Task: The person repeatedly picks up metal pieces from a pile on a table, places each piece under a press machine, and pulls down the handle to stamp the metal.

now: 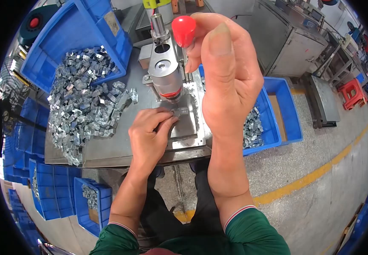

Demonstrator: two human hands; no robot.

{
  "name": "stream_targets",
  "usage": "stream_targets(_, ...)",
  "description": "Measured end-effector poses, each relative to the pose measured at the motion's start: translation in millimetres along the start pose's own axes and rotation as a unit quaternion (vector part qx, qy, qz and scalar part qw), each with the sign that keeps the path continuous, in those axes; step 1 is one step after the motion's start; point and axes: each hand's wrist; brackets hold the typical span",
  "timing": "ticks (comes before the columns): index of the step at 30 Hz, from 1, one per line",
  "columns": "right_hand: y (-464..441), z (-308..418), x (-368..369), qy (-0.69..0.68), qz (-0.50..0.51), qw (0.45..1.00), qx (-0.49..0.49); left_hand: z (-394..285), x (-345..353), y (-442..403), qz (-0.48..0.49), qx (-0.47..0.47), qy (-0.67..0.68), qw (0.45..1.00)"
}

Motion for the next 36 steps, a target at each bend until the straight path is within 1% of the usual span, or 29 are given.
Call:
stream_targets(3,-0.7,0.2,2.4,-0.033,-0.018,0.999,0.002,-0.2,-0.6,-0.2,0.002,-0.001,0.003,1.0)
stream_targets(5,-1.6,3.3,9.7,-0.084,-0.052,0.995,0.004,1.1,-0.2,0.2,0.001,0.0,0.005,1.0)
stream_targets(11,-2.0,3.9,8.4,-0.078,-0.055,0.995,0.014,1.1,0.1,0.6,-0.001,-0.002,0.007,1.0)
stream_targets(17,1.2,1.8,-1.8,-0.059,-0.023,0.998,0.014,1.3,0.4,1.2,-0.007,0.003,0.005,1.0)
stream_targets(20,0.1,4.7,4.8,-0.063,-0.051,0.997,0.013,2.3,1.9,2.3,-0.013,-0.004,-0.002,1.0)
stream_targets(29,-0.7,3.0,4.4,-0.068,-0.047,0.997,0.0,2.1,5.6,-1.1,-0.025,-0.022,-0.017,0.999)
stream_targets(33,0.6,-0.4,-4.6,-0.01,-0.006,1.0,0.002,2.1,5.8,-1.2,-0.024,-0.024,-0.017,0.999)
stream_targets(36,-0.3,0.6,-1.1,-0.04,-0.02,0.999,0.005,3.6,6.0,-1.0,-0.025,-0.016,-0.016,0.999)
Point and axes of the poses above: each hand's wrist, its own y-axis away from the middle knuckle, its own x-axis out of the palm, z = x × y, and after that the axes turned 3 degrees about -z, right-handed
